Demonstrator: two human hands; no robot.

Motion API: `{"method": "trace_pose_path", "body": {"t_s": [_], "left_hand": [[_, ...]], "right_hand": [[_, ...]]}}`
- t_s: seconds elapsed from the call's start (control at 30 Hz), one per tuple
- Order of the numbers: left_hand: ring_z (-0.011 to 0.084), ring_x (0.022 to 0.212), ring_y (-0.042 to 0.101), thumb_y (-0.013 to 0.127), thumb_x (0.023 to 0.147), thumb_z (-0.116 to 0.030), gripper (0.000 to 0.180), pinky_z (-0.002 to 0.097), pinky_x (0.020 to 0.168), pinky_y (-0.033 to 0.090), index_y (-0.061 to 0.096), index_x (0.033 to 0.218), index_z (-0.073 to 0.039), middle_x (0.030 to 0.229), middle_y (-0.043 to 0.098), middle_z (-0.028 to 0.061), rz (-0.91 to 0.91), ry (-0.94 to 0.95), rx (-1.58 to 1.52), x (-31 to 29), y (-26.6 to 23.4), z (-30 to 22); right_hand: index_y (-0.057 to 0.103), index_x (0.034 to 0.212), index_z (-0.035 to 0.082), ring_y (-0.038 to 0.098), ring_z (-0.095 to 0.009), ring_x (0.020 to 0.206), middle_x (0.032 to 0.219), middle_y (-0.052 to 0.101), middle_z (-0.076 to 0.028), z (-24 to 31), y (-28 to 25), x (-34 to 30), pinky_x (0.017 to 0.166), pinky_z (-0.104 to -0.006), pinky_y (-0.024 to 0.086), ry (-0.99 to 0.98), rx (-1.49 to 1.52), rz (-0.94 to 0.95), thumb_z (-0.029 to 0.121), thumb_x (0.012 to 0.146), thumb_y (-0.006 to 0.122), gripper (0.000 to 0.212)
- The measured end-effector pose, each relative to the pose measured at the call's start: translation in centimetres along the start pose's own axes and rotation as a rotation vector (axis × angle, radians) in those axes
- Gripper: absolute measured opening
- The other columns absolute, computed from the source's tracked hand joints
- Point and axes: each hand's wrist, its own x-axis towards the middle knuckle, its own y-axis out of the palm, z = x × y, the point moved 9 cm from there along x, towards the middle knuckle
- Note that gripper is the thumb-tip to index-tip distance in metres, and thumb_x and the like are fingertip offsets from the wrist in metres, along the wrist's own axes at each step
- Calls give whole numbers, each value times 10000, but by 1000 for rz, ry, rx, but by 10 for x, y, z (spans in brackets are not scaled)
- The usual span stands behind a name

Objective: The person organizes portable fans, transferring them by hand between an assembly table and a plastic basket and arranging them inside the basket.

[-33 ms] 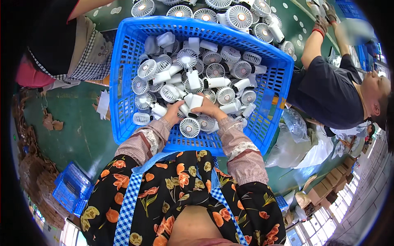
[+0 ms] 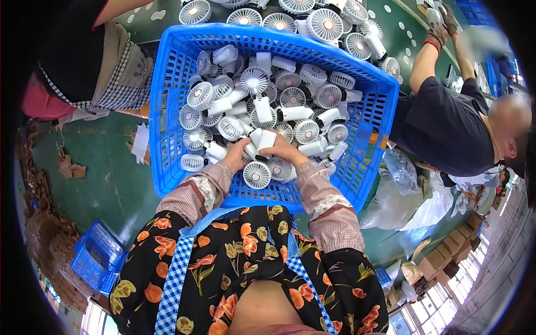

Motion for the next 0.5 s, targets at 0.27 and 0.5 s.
{"method": "trace_pose_path", "body": {"t_s": [0.27,0.5], "left_hand": [[324,1020,497,569,782,-104,503,521,755,494,277,1191,-93,1139,426,150,75,156,-162,-42,13,9],[232,1074,471,577,797,-219,604,406,699,501,213,1277,-171,1211,397,81,199,502,30,-164,116,-73]], "right_hand": [[395,1246,-48,498,-293,1065,1149,492,-229,63,-5,-52,924,-349,391,-107,-99,-92,329,498,768,917],[355,1311,71,423,-377,1103,1179,367,-214,201,-44,-128,936,-400,369,-361,-531,-289,322,538,742,900]]}}
